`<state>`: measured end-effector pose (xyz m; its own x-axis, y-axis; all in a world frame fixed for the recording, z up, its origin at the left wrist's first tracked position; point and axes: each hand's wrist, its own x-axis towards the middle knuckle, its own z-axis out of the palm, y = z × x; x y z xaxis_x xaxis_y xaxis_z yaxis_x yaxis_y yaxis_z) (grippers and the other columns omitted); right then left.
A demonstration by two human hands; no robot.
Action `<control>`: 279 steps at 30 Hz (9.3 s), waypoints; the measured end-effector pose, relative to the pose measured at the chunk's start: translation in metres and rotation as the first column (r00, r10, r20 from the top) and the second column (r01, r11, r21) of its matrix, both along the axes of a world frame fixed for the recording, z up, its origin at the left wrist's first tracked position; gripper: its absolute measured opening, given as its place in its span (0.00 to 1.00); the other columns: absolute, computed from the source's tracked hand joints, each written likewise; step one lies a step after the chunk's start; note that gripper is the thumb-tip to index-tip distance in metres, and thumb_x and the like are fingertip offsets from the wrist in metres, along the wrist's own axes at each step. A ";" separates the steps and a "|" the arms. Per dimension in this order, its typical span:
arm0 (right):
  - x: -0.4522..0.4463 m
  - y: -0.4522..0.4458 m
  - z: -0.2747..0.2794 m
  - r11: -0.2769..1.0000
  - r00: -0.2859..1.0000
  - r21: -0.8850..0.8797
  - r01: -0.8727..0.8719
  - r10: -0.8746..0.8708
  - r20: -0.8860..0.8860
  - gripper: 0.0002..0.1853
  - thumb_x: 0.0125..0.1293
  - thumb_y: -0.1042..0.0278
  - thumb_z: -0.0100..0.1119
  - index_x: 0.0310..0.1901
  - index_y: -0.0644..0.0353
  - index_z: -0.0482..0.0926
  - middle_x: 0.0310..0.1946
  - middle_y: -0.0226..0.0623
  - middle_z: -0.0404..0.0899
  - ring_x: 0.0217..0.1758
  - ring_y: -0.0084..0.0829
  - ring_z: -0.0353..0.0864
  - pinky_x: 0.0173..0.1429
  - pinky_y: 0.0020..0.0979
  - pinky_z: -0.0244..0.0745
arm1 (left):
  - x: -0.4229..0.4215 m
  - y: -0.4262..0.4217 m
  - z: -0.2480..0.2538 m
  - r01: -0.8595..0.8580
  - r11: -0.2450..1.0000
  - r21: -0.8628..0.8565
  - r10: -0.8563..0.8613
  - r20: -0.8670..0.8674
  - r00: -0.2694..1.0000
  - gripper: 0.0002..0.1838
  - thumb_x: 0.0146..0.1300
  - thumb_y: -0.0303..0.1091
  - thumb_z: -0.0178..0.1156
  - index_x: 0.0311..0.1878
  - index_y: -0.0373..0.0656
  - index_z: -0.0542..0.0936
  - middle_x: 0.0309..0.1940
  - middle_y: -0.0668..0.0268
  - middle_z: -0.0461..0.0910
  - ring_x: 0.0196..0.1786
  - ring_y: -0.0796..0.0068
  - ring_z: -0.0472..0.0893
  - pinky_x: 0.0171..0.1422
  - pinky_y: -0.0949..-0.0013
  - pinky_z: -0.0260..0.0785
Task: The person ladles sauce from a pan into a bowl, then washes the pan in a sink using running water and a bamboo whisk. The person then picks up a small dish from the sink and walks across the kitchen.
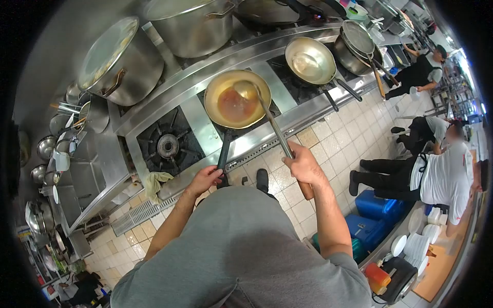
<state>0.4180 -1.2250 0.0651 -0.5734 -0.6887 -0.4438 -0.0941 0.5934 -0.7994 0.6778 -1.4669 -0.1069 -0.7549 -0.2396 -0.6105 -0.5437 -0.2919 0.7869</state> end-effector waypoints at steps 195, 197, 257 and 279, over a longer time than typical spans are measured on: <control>0.119 0.745 -0.001 -0.350 -0.399 -0.373 0.859 -0.915 -0.061 0.34 0.67 0.74 0.59 0.75 0.63 0.64 0.32 0.38 0.83 0.31 0.27 0.82 0.39 0.30 0.77 | -0.462 0.950 0.148 0.632 -0.053 -0.773 -0.922 -0.204 -0.328 0.26 0.64 0.26 0.66 0.67 0.40 0.77 0.46 0.53 0.87 0.49 0.66 0.85 0.59 0.66 0.73; 0.129 0.733 -0.003 -0.249 -0.357 -0.358 0.900 -0.891 -0.279 0.35 0.64 0.73 0.61 0.74 0.60 0.67 0.36 0.50 0.85 0.36 0.35 0.84 0.47 0.34 0.79 | -0.468 0.954 0.145 0.649 -0.072 -0.757 -0.929 -0.186 -0.319 0.26 0.64 0.26 0.65 0.66 0.39 0.77 0.41 0.57 0.85 0.44 0.68 0.83 0.55 0.66 0.74; 0.018 0.704 -0.044 -0.617 -0.710 -0.360 0.700 -0.656 -0.256 0.31 0.60 0.76 0.61 0.68 0.64 0.74 0.43 0.59 0.84 0.45 0.53 0.86 0.53 0.38 0.79 | -0.599 1.012 0.157 0.681 -0.333 -0.652 -0.805 -0.179 -0.565 0.21 0.66 0.25 0.63 0.63 0.39 0.78 0.29 0.73 0.72 0.33 0.80 0.70 0.40 0.73 0.67; 0.035 0.742 -0.032 -0.639 -0.666 -0.220 0.737 -0.633 -0.394 0.35 0.63 0.72 0.59 0.74 0.55 0.67 0.43 0.61 0.83 0.44 0.55 0.84 0.51 0.41 0.78 | -0.586 1.007 0.146 0.660 -0.344 -0.668 -0.808 -0.148 -0.570 0.24 0.65 0.25 0.65 0.65 0.38 0.78 0.35 0.66 0.79 0.39 0.76 0.75 0.50 0.70 0.72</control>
